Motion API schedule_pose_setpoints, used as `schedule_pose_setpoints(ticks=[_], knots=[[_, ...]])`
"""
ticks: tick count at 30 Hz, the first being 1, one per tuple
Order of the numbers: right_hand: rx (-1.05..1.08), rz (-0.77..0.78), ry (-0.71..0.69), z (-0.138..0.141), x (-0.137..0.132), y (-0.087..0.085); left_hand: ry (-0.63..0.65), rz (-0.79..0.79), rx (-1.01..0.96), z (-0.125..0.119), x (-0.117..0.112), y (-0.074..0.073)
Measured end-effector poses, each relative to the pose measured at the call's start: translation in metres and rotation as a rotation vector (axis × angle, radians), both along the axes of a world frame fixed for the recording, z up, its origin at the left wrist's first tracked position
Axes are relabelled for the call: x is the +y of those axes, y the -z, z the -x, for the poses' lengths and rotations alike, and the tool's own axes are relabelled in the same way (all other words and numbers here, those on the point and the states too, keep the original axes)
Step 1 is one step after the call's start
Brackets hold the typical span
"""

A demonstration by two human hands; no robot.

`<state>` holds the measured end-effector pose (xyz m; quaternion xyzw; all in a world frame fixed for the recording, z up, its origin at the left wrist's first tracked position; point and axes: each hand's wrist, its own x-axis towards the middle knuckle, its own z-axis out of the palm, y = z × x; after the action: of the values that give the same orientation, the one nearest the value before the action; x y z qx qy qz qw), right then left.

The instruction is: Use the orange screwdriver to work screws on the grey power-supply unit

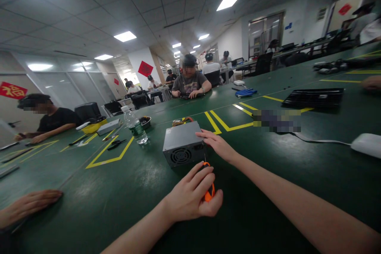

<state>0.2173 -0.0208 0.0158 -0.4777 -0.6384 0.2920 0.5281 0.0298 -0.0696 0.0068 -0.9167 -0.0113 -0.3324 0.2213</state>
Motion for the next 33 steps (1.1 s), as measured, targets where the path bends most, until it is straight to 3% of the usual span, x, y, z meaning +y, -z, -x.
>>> schedule_pose_setpoints(ticks=[10, 17, 21, 26, 33], knots=[[0.001, 0.014, 0.007, 0.002, -0.001, 0.000, -0.048, -0.091, 0.027, -0.003, 0.002, 0.003], [-0.005, 0.009, 0.005, 0.001, -0.003, 0.001, 0.023, -0.087, -0.101, -0.016, -0.003, 0.012], [0.000, 0.007, -0.001, 0.002, -0.003, 0.002, 0.064, -0.030, -0.097, -0.015, -0.007, 0.003], [0.020, 0.016, -0.006, 0.002, -0.003, 0.003, 0.046, -0.046, 0.044, -0.009, -0.007, -0.009], [0.043, 0.023, -0.021, 0.003, -0.004, 0.003, 0.009, -0.117, -0.009, -0.009, -0.007, -0.011]])
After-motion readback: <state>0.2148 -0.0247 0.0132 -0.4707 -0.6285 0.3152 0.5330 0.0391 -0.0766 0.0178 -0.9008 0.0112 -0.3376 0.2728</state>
